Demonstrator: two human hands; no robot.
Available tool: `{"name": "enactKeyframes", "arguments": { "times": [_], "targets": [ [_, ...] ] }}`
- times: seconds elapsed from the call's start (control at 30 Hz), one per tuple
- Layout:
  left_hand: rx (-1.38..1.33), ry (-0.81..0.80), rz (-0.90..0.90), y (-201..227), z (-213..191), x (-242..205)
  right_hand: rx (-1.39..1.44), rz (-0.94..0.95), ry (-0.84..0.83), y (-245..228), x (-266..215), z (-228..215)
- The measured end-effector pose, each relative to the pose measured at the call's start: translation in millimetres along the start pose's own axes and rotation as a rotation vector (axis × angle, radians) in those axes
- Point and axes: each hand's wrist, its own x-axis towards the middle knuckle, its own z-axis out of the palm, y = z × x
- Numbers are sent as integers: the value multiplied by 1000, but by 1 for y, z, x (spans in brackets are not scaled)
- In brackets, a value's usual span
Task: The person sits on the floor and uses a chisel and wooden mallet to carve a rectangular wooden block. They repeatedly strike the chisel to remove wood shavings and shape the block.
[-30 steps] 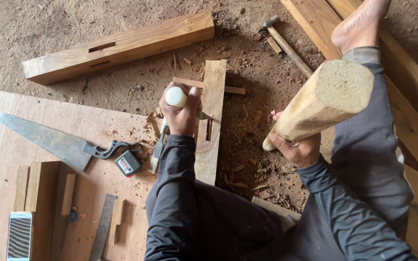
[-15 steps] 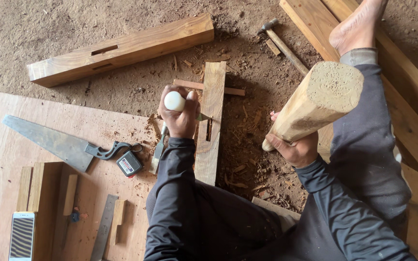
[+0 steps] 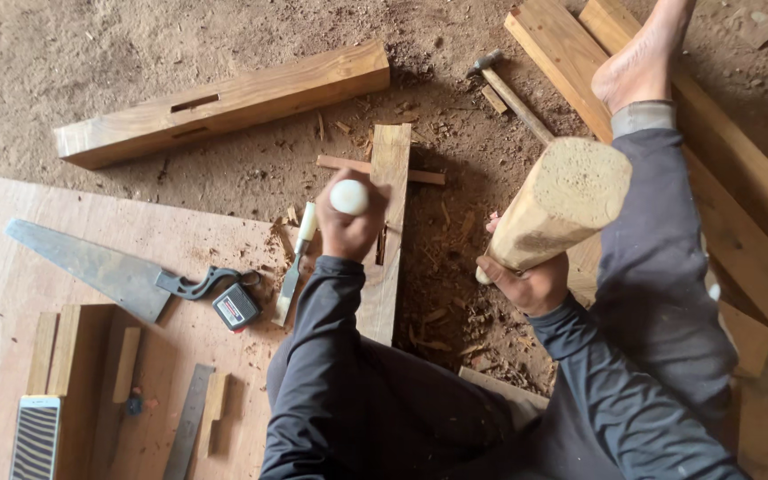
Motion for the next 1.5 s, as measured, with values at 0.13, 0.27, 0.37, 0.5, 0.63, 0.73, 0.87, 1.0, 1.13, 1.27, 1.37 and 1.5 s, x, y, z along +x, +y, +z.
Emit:
{"name": "enactKeyframes", "arguments": {
  "times": [0.13,0.27,0.37,0.5,0.63,0.73,0.87,1.0,1.13,1.27,1.37,1.5],
  "targets": [
    [115,-351,32,6,21,-15,101,-36,5,-5,-7,0],
    [155,-262,173,7,11,-17,121,-31,10,-4,-6,-1],
    [1,50,183,4,-13,-16,61,39,7,0,-12,-6],
    [-380,172,121,3,-24,-15,37,65,-7,7,-17,-5],
    [-321,153,70,-1,-12,-15,49,73,-26,14,-15,-2],
    [-269,139,111,-2,-11,-10,14,18,-17,16,-12,0],
    [-331,160,66,-8,-12,-9,136,55,3,13,-14,0],
    [-197,163,158,-15,-9,-7,107,109,-10,16,-14,-1],
    [-104,47,232,-16,-4,-5,78,-8,9,21,-17,2],
    [-13,-125,169,-4,5,-6,-11,-173,5,11,-14,2],
    [32,-155,172,2,16,-7,90,-33,-25,-18,-6,-9],
    [-101,-104,5,-2,15,0,156,-455,30,-80,31,-34]
  ]
}}
